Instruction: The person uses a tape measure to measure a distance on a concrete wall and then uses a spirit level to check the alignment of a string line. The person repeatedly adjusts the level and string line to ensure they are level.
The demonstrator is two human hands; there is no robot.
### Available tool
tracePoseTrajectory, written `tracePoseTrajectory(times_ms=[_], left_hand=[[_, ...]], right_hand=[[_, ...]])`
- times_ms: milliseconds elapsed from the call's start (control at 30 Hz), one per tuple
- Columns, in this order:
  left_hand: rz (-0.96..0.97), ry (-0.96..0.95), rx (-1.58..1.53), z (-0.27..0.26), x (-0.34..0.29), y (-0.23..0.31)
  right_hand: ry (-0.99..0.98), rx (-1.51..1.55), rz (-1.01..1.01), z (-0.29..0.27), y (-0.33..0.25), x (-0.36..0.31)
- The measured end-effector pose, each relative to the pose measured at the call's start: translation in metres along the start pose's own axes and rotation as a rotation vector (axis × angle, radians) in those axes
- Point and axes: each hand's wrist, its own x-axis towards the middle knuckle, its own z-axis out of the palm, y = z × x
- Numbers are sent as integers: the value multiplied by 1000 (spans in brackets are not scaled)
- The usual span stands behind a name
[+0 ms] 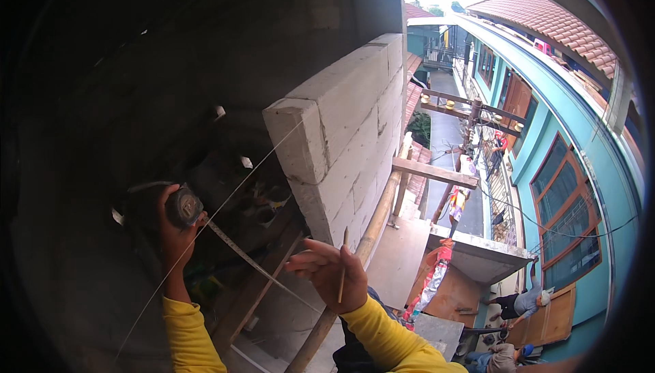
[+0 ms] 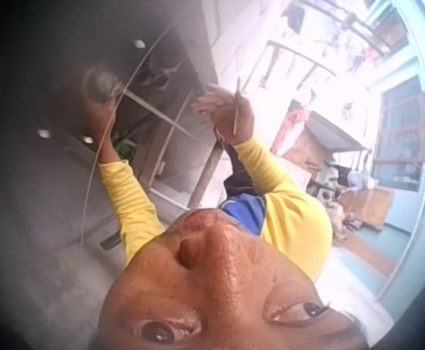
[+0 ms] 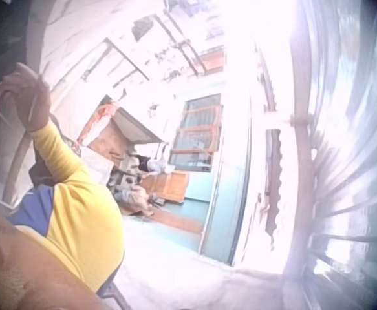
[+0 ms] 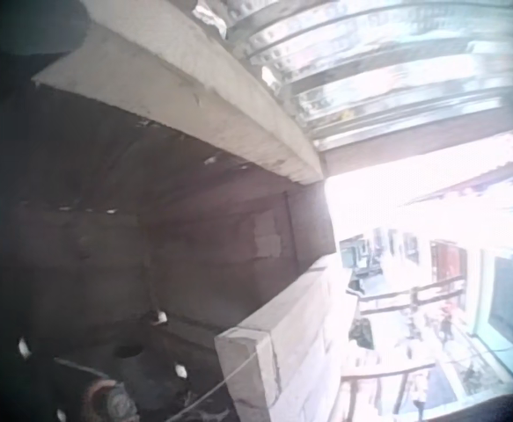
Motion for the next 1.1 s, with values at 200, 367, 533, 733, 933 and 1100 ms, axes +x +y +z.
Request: tracePoseTrajectory(times_ms=[200, 367, 533, 733, 933, 1100], left_hand=[[-33, -22, -39, -6, -4, 5], [-27, -15, -51, -3, -7, 10], [-2, 6, -8, -10, -15, 9], [73, -23, 47, -6, -9, 22], [93, 16, 101, -15, -14, 18], [53, 22, 67, -20, -22, 15]], right_hand=[[-35, 13, -4, 6, -2, 0], [1, -65, 32, 6, -12, -4], [167, -1503, 301, -27, -48, -24], [-105, -2193, 742, -112, -20, -130], [19, -1620, 160, -47, -37, -101], [254, -1139, 133, 9, -51, -63]])
